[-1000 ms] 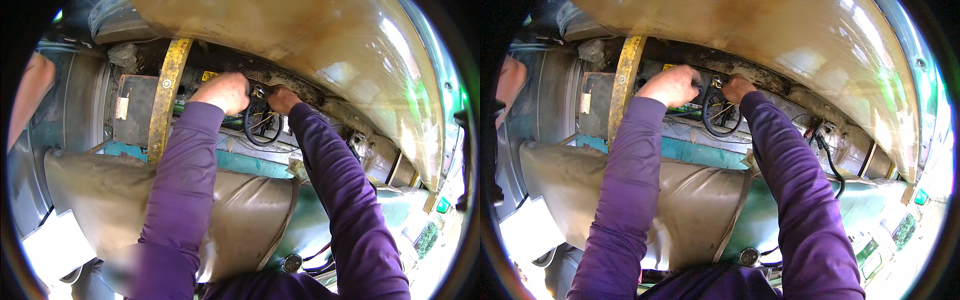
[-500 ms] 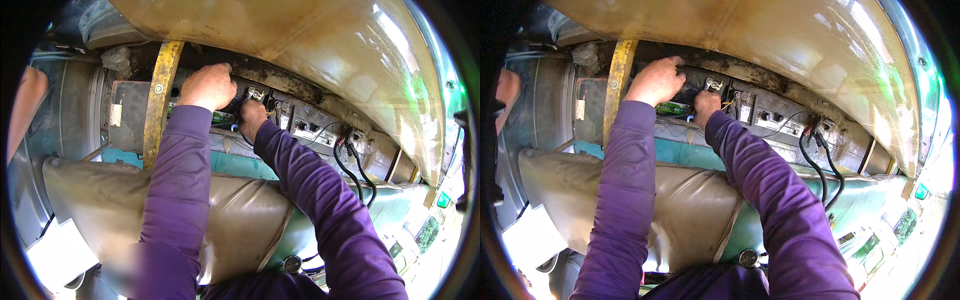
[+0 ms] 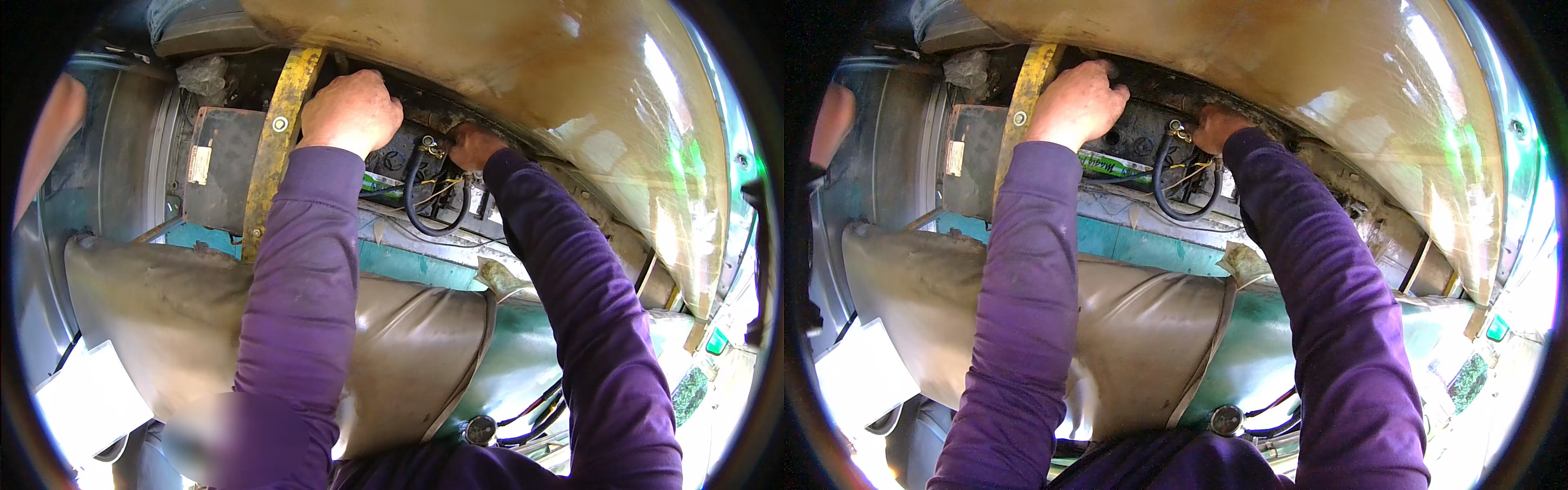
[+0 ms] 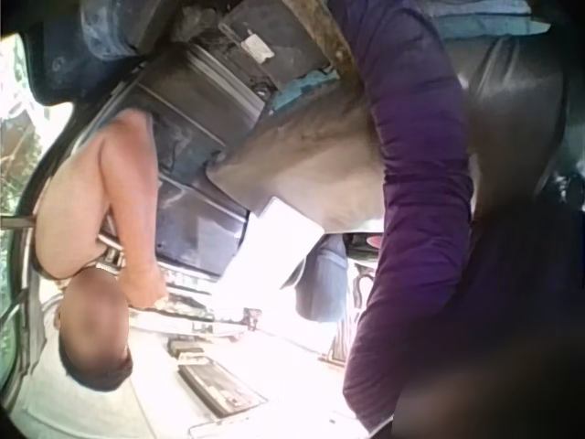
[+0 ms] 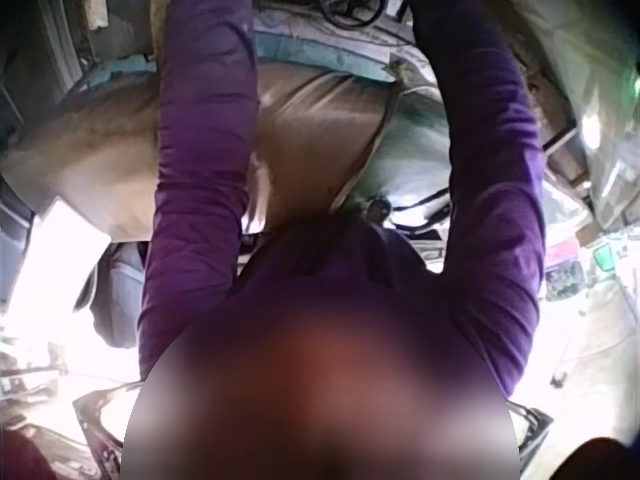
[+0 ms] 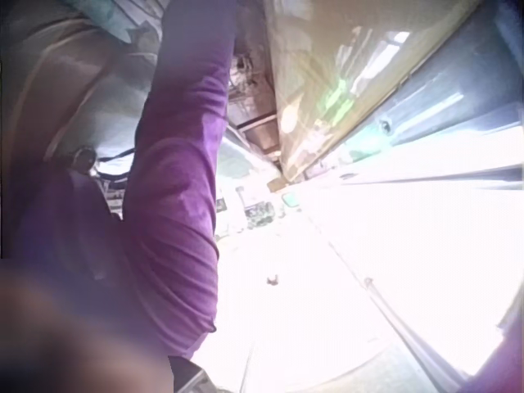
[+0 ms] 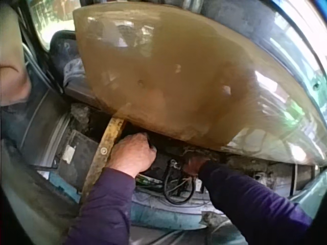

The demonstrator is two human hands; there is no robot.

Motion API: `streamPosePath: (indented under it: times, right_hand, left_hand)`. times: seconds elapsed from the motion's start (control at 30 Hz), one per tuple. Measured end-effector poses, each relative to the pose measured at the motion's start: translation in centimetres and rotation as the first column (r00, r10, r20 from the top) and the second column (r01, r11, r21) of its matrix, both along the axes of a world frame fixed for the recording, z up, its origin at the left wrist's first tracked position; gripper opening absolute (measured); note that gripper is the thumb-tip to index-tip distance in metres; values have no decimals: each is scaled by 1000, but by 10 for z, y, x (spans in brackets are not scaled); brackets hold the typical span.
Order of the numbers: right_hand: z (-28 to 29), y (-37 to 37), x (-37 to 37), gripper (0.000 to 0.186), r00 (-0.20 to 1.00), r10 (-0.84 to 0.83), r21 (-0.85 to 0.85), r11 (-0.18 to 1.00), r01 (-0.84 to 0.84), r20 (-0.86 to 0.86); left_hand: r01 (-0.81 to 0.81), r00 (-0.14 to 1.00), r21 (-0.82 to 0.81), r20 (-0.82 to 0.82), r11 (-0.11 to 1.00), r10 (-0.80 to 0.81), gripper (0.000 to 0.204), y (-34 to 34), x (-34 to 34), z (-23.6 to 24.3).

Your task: The person works on the vehicle's electrical system under the dashboard, using a wrench to tighten connections and a multimeter to test voltage. They handle wires and tools while another person observes from the driver's seat.

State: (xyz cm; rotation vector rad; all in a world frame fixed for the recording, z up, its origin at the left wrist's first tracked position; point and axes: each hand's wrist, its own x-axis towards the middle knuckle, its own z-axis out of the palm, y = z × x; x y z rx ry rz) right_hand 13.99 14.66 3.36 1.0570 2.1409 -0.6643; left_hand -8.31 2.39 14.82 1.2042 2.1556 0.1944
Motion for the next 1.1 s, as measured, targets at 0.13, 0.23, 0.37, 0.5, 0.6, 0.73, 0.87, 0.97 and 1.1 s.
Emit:
streamPosePath:
  times: [0.13, 0.23, 0.37, 0.5, 0.6, 0.73, 0.87, 0.97, 1.1]
  right_hand:
    - [6, -19, -1, 46, 998, -57, 38, 998, 58, -6]
    - [-11, -69, -14, 28, 969, -182, -16, 983, 182, -166]
    - [-36, -116, -36, 18, 961, 77, 236, 972, -12, -267]
    - [-31, -93, -20, 33, 373, -847, -378, 509, 773, -377]
    - [-12, -44, 8, 52, 969, -156, 36, 986, 166, -193]
    - [-3, 0, -1, 51, 999, 12, -58, 998, -10, 47]
    - [-5, -16, -3, 30, 954, 296, 40, 955, -294, -55]
    - [-19, -64, 4, 20, 783, 601, 210, 796, -567, -160]
    - [-41, -105, 1, 24, 880, 266, 350, 928, -125, -393]
  left_hand:
    - [-2, 1000, 46, 30, 999, 0, 49, -2, 0, 1]
    - [0, 1000, 97, 6, 995, 0, 43, -2, 1, -2]
    - [8, 1000, 119, 6, 993, -8, 40, 0, 2, -3]
    - [11, 1000, 113, -4, 993, -10, 41, -1, 3, -1]
    - [-11, 1000, 132, -9, 991, 12, 39, 0, 1, 0]
    - [-33, 998, 137, -49, 990, 40, 39, -2, -1, 2]
    - [-46, 998, 136, -35, 990, 51, 39, -1, -1, 2]
    - [-51, 999, 130, 8, 990, 50, 44, 0, -1, 4]
    - [-16, 1000, 95, 22, 995, 13, 54, 1, -2, 6]
